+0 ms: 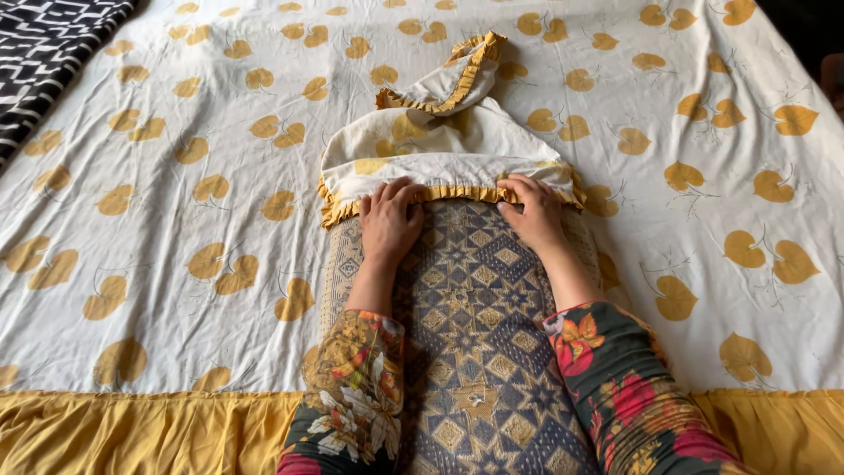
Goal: The recorder puts a patterned pillowcase onto a long pillow while sitting on a bed.
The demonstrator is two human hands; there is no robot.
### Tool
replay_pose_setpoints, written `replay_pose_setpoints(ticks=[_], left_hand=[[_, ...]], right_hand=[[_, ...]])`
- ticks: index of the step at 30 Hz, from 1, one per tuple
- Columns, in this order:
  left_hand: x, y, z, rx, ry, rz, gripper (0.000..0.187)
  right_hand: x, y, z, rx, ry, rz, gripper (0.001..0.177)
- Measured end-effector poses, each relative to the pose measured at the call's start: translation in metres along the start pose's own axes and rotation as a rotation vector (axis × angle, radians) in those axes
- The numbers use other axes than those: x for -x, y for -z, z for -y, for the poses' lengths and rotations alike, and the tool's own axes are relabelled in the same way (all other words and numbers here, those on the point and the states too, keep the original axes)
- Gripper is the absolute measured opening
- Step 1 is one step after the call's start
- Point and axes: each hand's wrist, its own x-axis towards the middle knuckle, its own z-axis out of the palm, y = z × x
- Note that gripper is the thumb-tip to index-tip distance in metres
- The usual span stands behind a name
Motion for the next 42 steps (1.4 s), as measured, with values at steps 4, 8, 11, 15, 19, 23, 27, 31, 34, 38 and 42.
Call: replay_pose_setpoints(ticks=[4,8,11,15,19,23,27,31,34,38,42], left_hand=[[0.002,-0.009,0.003,0.008,-0.013,-0.083,0.025],[0.004,-0.011,0.006,0.003,-0.009,-0.08,0.022],[0.005,-0.013,0.007,-0.036,-0.05,-0.131,0.022],[0.011,-0.01,0.004,-0.014,-0.028,-0.111,0.02],[0.02,-0.007,0.004,0.051,-0.037,-0.109,0.02],[0.015,-0.014,0.027,0.067,-0.055,-0.256,0.024],[0.009,-0.009,0.083,0.001,0.461,-0.332,0.036],[0.012,-0.012,0.121,0.25,0.93,-0.192,0.043],[0.013,-0.02,0.128,0.306,0.832,-0.196,0.046],[0.014,-0.037,0.144,0.343,0.697,-0.335,0.035],[0.013,-0.04,0.146,0.385,0.675,-0.428,0.019]], right_hand=[[0.001,-0.002,0.002,0.007,0.057,-0.003,0.033],[0.007,-0.008,-0.004,0.041,0.064,-0.086,0.019],[0.01,-0.001,0.007,0.014,0.073,-0.125,0.017],[0.017,0.009,0.018,-0.001,0.071,-0.133,0.016],[0.025,0.016,0.023,-0.019,0.087,-0.122,0.017],[0.019,0.018,0.005,-0.088,0.125,-0.128,0.018],[0.019,0.018,-0.067,-0.163,-0.376,-0.437,0.02],[0.027,-0.005,-0.151,-0.405,-0.724,-0.53,0.022],[0.019,0.008,-0.106,-0.255,-0.79,-0.484,0.02],[0.024,0.002,-0.124,-0.39,-0.745,-0.538,0.017],[0.028,0.008,-0.12,-0.403,-0.745,-0.554,0.017]])
